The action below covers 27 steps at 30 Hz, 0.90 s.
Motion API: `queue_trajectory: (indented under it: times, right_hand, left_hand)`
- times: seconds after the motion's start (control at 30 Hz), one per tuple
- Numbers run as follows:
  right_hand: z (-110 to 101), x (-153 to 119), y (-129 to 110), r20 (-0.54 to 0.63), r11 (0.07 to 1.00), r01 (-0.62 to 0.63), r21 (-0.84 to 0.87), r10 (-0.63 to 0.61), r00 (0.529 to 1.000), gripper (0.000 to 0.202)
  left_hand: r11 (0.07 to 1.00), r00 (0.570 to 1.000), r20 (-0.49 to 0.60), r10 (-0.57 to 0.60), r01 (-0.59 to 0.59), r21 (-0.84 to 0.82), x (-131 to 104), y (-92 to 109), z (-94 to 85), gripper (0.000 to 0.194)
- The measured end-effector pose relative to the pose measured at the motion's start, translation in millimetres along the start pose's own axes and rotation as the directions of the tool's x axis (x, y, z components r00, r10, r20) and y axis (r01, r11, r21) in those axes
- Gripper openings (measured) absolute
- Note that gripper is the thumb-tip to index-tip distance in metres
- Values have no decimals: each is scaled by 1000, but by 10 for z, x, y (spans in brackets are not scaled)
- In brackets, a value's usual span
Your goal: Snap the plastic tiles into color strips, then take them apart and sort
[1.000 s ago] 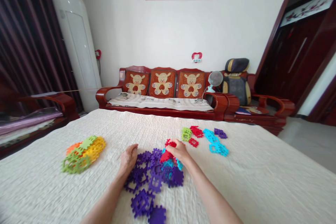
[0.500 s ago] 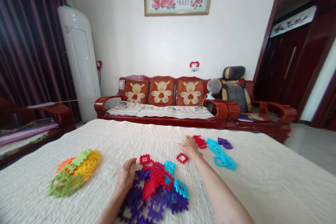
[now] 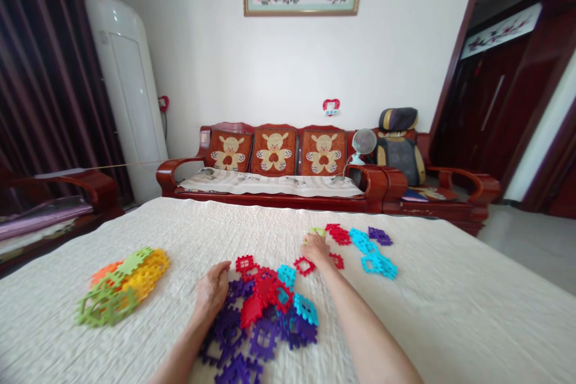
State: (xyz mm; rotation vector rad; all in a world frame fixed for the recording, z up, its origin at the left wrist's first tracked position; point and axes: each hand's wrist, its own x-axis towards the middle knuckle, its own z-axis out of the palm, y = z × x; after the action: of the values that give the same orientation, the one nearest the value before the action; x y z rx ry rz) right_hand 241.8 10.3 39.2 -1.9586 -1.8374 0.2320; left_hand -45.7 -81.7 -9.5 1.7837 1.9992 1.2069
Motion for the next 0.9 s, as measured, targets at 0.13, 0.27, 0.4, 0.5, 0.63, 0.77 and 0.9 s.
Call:
queue_trajectory:
  times: [0.13,0.27,0.4,0.5,0.63,0.77,0.9]
  right_hand:
    - [-31,-226,-221,115,978,101,185,-123,986,22]
    - [-148,-367,-342,69,893,236,384,-282,957,39]
    - [-290,-410,-60,-145,948,56,314,-10,989,45]
    - [-254,-489,180,-145,953,-136,270,179,973,48]
    - [-83,-743,136,-62,953,-35,301,56,996,44]
    - [-27,-1083,23,-81,880,159,448,-137,987,49]
    - [-70,-1388,158,-75,884,96,458,-69,995,52]
  left_hand:
    - [1000,1000,3,17,-17,13,-13,15,-20,35]
    - [999,1000,17,15,-16,32,-13,45,-46,35]
    - [998,1000,-4,3,-3,55,-7,47,-39,34]
    - [998,1000,-11,8,-8,60,-2,25,-17,34]
    - [999,1000,8,15,-15,49,6,13,-13,36]
    - [999,1000,20,-12,11,31,1,45,-49,36]
    - [1000,1000,23,-20,20,-16,-29,87,-97,36]
